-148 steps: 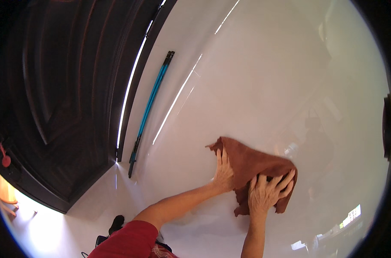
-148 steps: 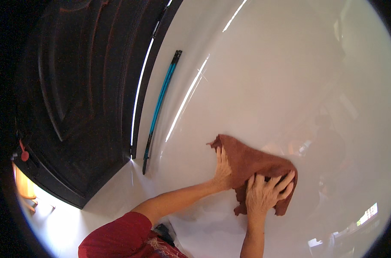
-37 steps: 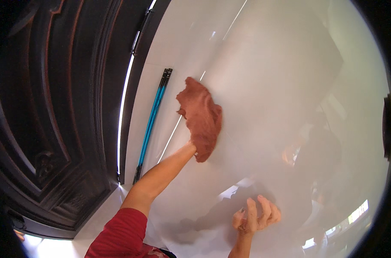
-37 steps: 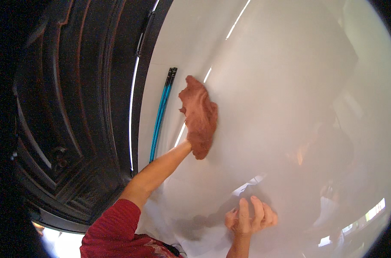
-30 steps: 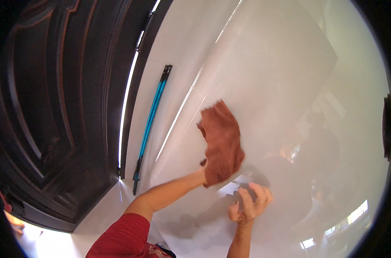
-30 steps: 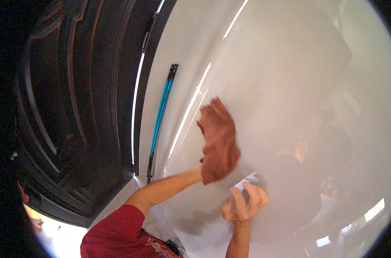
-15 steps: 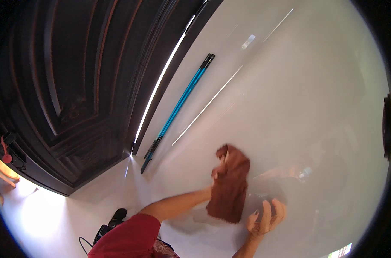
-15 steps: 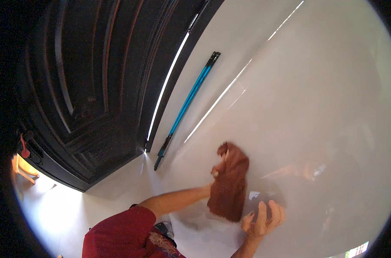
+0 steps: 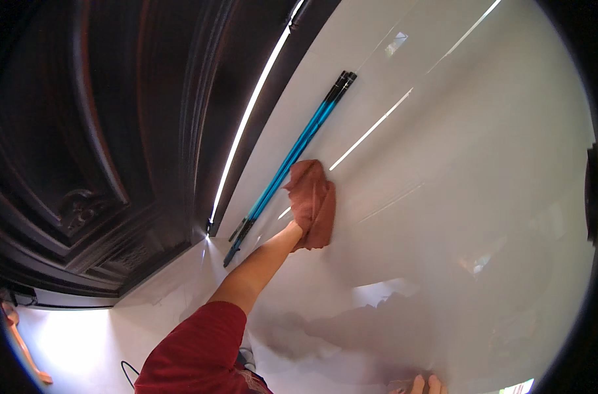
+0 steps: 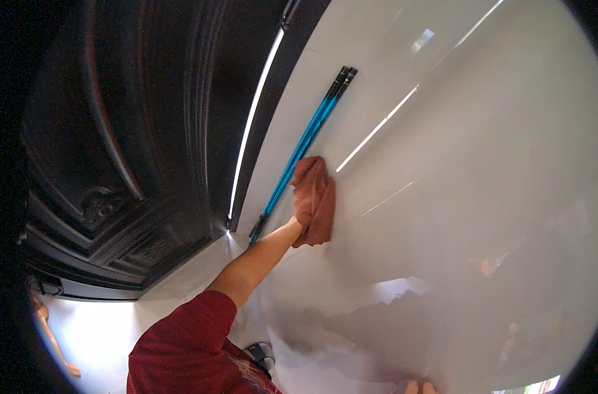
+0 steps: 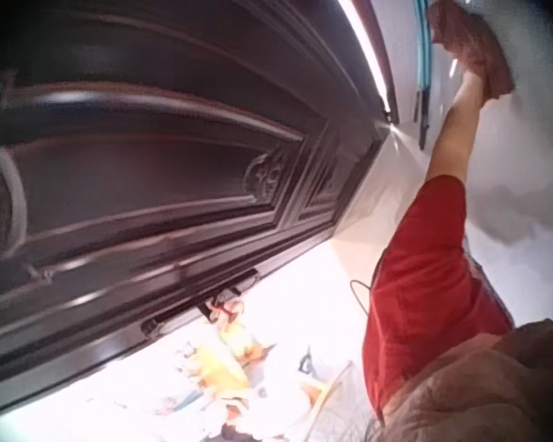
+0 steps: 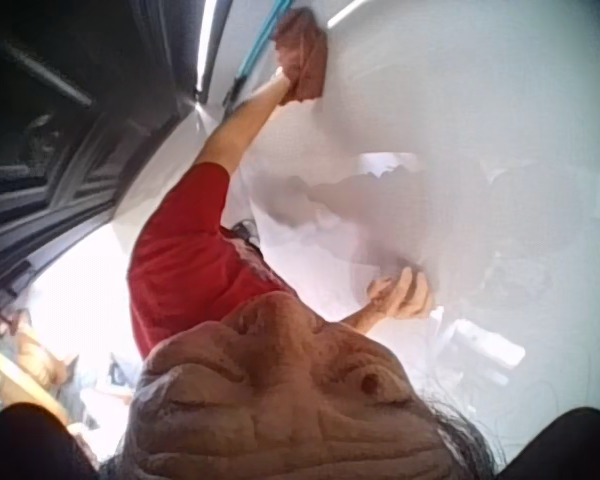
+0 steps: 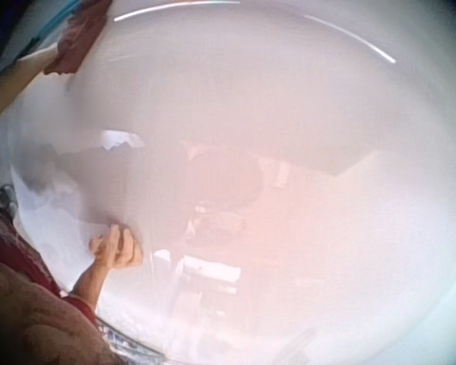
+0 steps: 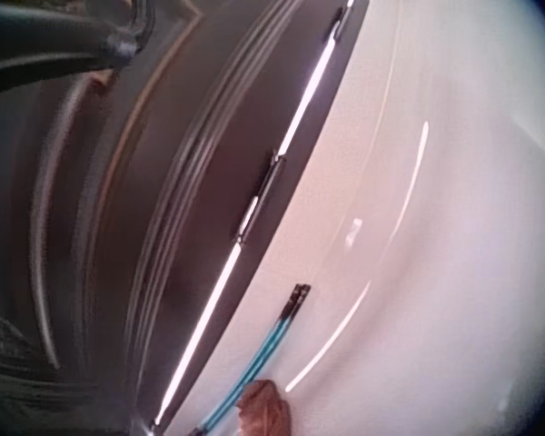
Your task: The person wipes a white tiled wall with a brown cloth, moving from the upper sections down to the floor level. They then proceed to wipe the surface of a dark brown wooden door, cleaning the panels and the handle area.
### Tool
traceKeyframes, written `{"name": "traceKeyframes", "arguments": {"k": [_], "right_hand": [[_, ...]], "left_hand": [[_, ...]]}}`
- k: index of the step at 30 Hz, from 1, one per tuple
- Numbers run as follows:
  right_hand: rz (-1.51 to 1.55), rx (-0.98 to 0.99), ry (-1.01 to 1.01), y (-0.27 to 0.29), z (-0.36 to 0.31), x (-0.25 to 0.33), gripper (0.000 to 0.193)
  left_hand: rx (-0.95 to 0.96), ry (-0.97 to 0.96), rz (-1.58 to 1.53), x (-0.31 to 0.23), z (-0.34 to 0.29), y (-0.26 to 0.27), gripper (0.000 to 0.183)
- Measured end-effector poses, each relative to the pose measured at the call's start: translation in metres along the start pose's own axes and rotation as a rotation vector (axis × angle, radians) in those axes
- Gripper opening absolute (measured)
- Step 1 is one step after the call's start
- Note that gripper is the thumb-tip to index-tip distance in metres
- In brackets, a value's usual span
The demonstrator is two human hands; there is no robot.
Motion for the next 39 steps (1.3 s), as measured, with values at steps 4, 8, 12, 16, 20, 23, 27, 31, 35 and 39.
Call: {"name": "traceKeyframes", "arguments": {"k": [4,8,12,16,20,23,27,31,35,39], "right_hand": [[-0.019,0.076,0.059,-0.011,0.008,-0.001,0.034],[-0.035,0.029,0.09,-0.017,0.0,-0.001,0.035],[-0.02,0.038,0.082,-0.02,0.009,0.002,0.034],[0.063,0.021,0.03,-0.025,0.004,0.002,0.025],[0.125,-0.004,0.036,-0.019,-0.012,0.002,0.026],[0.165,-0.023,0.081,-0.015,-0.029,-0.003,0.029],[0.247,-0.157,-0.058,-0.012,-0.019,0.001,0.021],[0.417,-0.139,-0.057,-0.003,-0.016,0.0,0.022],[0.661,-0.231,-0.146,0.03,-0.03,-0.004,0.025],[0.712,-0.204,-0.245,0.084,-0.075,0.006,0.026]], "left_hand": [[-0.053,0.258,-0.003,0.034,0.027,-0.004,0.045],[-0.057,0.442,0.025,0.108,0.037,-0.01,0.045],[-0.021,0.586,0.086,0.218,0.004,-0.012,0.044],[0.084,0.696,0.165,0.295,-0.08,-0.018,0.042],[0.161,0.591,0.175,0.285,-0.133,-0.02,0.041],[0.211,0.321,0.185,0.228,-0.139,-0.016,0.04],[0.316,-0.148,0.208,0.151,-0.174,-0.01,0.039],[0.477,-0.551,0.226,0.109,-0.24,-0.007,0.038],[0.664,-0.847,0.228,0.111,-0.323,-0.002,0.037],[0.888,-1.069,0.211,0.128,-0.412,0.008,0.036]]}}
Point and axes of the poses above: each hand's wrist, its own z-axis towards the middle knuckle, its own y-axis out of the back of the hand, x = y × z, the point moved 1 cm from there along z, towards the middle knuckle, and after that the axes turned 14 degrees about y, right-handed, at the moved point
